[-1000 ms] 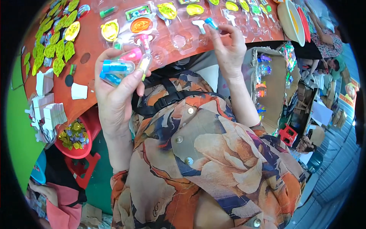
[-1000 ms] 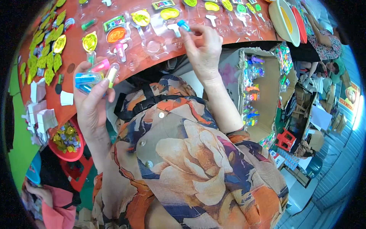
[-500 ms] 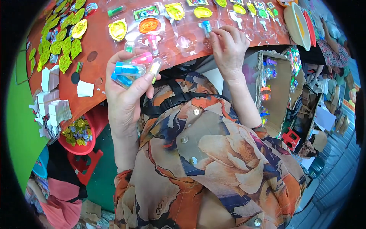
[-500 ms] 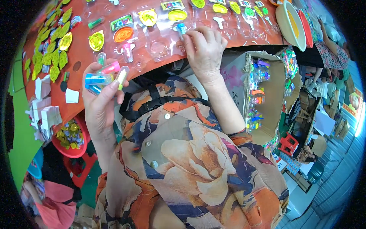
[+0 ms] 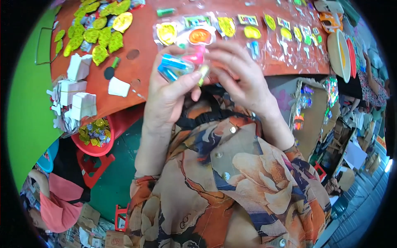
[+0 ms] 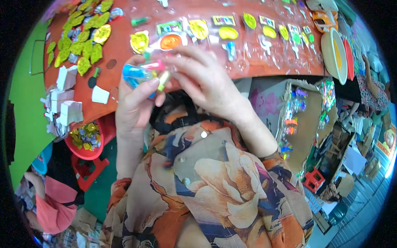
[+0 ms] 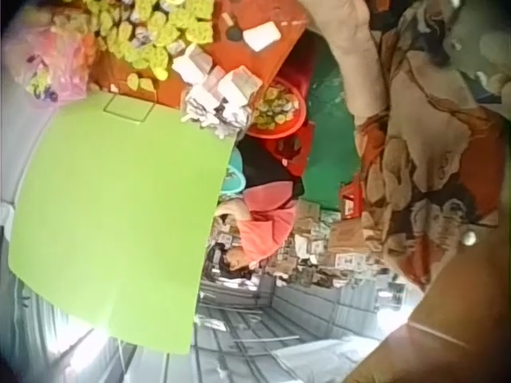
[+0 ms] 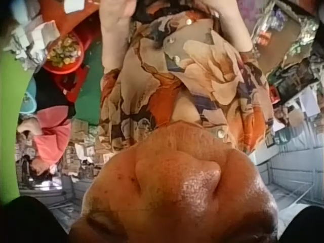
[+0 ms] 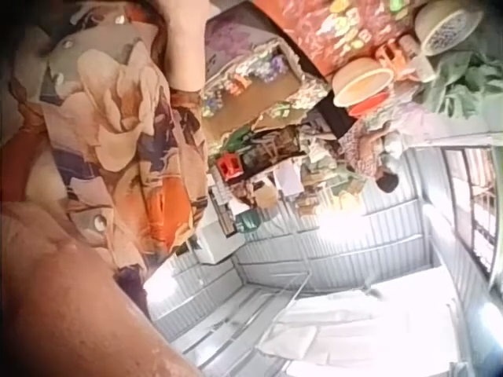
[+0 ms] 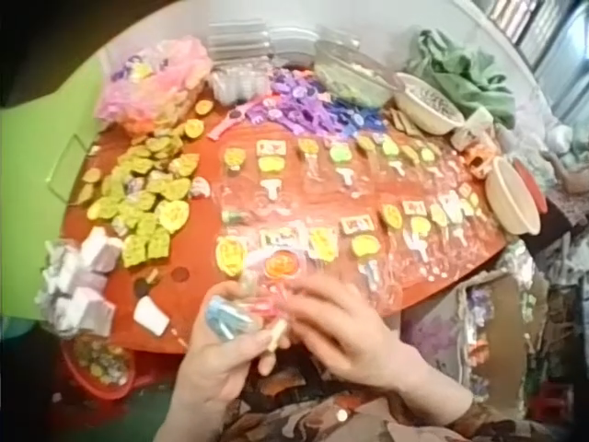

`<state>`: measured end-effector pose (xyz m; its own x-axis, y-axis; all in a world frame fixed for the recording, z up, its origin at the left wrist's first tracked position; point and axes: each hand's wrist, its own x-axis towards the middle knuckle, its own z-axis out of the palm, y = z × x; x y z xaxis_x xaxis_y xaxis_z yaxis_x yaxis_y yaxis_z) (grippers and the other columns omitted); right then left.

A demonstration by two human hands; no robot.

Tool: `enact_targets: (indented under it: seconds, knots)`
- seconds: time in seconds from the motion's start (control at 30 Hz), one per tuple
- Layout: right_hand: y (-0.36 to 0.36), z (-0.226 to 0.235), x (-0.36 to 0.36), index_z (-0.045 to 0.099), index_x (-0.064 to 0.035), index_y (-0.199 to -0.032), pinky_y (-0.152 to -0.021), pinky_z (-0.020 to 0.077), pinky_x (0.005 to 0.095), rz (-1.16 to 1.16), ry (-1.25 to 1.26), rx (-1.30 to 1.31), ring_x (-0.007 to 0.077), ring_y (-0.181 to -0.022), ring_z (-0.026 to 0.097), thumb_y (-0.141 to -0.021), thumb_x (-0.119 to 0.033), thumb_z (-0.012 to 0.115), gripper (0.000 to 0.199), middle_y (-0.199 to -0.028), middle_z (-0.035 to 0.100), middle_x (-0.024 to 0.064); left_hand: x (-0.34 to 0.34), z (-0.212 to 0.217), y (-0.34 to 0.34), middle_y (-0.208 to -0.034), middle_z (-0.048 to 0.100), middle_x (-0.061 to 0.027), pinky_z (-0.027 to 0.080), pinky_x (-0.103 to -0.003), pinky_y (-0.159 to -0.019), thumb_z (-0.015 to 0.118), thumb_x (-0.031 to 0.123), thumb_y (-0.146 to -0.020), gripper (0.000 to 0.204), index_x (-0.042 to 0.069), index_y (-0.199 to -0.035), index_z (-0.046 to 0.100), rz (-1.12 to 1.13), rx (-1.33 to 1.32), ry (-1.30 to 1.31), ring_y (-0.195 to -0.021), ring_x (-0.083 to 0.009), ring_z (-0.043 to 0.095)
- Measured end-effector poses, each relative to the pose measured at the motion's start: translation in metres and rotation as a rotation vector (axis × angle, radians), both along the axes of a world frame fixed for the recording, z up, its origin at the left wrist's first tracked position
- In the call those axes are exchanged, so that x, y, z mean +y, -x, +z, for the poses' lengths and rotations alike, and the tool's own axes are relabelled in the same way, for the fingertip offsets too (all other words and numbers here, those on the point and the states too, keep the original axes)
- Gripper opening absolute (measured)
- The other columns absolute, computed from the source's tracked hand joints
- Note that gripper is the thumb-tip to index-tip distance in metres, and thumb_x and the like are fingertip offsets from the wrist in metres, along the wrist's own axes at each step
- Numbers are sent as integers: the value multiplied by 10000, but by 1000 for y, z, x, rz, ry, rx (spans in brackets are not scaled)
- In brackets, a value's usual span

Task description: Assembling small toy components and placing them into plastic molds.

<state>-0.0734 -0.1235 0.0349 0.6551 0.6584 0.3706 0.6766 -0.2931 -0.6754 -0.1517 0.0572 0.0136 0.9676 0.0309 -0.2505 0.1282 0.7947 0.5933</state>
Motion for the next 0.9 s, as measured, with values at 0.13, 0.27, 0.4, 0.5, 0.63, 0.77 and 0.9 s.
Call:
enact_targets:
  seconds: [0.13,0.27,0.4,0.5,0.63,0.77,0.9]
  knots:
    - [-1,2,2,648,-42,-1154,-887,498,387,55,25,44,308,-1031,637,-878,-40,676,277,-1092,656,125,2,0,-4,-1060,654,-146,510,-272,-497,711,-12,-850,491,80,-1243,432,20,28,85,-794,-227,687]
    - [-1,1,-7,647,-25,-1110,-878,515,395,64,-2,87,299,-1036,647,-840,-18,719,280,-1090,655,135,2,1,-7,-1093,659,-161,505,-279,-495,717,6,-846,476,79,-1230,446,4,25,98,-791,-223,689]
    - [1,5,-22,640,-13,-1093,-849,527,362,62,-108,339,259,-1009,657,-843,7,708,260,-1075,658,132,-2,-4,-18,-1095,660,-168,507,-280,-508,701,2,-851,469,71,-1245,457,3,-11,107,-793,-224,689]
    - [2,3,-42,614,23,-1121,-921,464,323,90,-308,627,202,-1102,582,-871,51,680,261,-1147,617,115,1,-13,-18,-1110,646,-184,505,-279,-518,661,-9,-871,440,69,-1264,478,15,-93,78,-825,-248,689]
    - [-9,9,-93,624,15,-1177,-813,484,221,-438,-126,597,73,-915,608,-932,-32,673,255,-1013,657,13,6,-21,-16,-1187,617,-191,495,-283,-522,650,8,-881,447,94,-1292,498,51,-141,73,-845,-284,664]
    - [-28,-19,-176,661,-2,-1110,-761,504,213,-914,-238,370,67,-853,620,-916,-128,723,239,-959,688,22,2,-13,-17,-1119,617,-203,486,-283,-513,643,8,-881,444,94,-1292,497,47,-126,44,-846,-287,645]
    - [-36,-33,-192,671,8,-1076,-726,511,217,-1022,-178,225,59,-813,616,-905,-124,730,225,-937,695,23,-1,-14,-16,-1080,610,-183,489,-281,-510,650,9,-879,452,96,-1293,490,24,-125,49,-842,-286,638]
